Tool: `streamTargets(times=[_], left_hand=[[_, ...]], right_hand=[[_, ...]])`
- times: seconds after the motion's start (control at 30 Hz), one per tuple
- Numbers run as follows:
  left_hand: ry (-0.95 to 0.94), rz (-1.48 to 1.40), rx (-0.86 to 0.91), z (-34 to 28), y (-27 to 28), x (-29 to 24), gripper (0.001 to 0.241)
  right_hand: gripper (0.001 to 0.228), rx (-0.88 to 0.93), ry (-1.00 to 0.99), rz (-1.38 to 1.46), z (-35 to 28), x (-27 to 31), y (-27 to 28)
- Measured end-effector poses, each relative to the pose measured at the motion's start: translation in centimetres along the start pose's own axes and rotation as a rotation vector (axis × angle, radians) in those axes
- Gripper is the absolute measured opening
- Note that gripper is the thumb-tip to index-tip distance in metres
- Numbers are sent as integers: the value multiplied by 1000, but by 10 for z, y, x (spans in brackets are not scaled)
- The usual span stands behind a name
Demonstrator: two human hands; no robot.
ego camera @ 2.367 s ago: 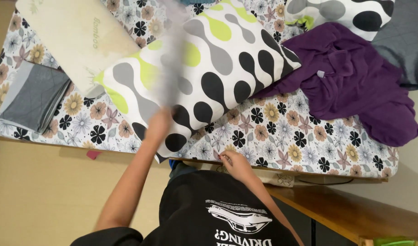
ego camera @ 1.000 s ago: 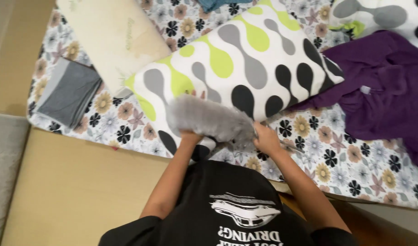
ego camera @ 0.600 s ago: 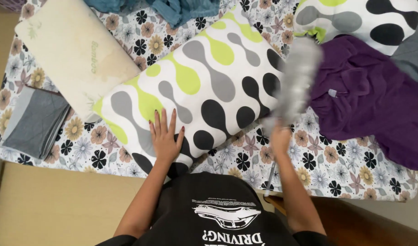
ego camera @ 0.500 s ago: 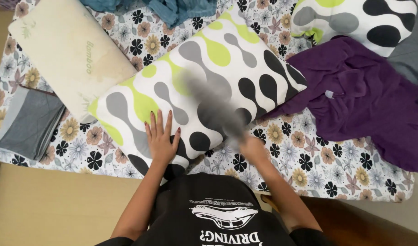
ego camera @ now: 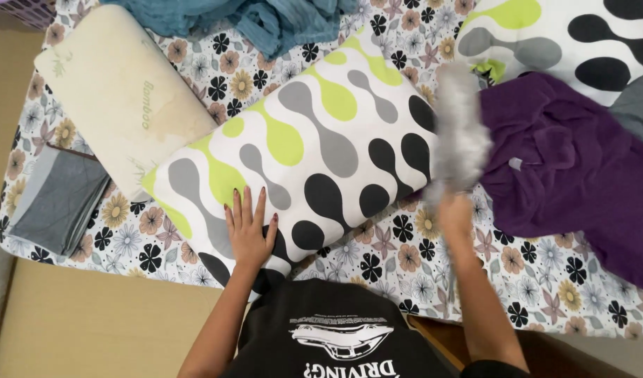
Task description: Dusting off several pillows on a bed using a feather duster.
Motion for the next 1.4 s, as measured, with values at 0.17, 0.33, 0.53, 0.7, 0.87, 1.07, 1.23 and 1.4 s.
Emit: streamTargets(times=[0.17,0.33,0.53,0.7,0.87,1.07,1.23,1.4], left_hand=[[4,5,20,2,-2,-3,60],[2,10,39,4,-1,-2,60],[11,25,79,2,-5,1,59],[38,38,92,1,-7,0,59],[7,74,129,-19,-25,19,58],[27,59,76,-1,-15,2,58],[31,66,102,-2,-18,6,59],[40,65,76,-9,-24,11,57]], right_hand=[[32,41,997,-41,-65,-21,-88],[30,113,766,-435,21,-92,-84],[29,-338,250,-387,52,-124,-92],[61,175,283,-140,-88,-43,-129],[28,453,1019,-310,-108,-37,-147],[57,67,329,-434,87,-161,-93],[38,-154,-49,-287,90,-113,-42],[93,110,265,-48,-43,-18,-90]])
Point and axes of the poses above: each hand's wrist, its own z-axis towards the middle knuckle, its own y-axis out of the back of the hand, x = y × z, the point moved 1 cm from there along z, towards the middle knuckle, and after that the axes turned 12 degrees about -x, right-handed, at the moved point
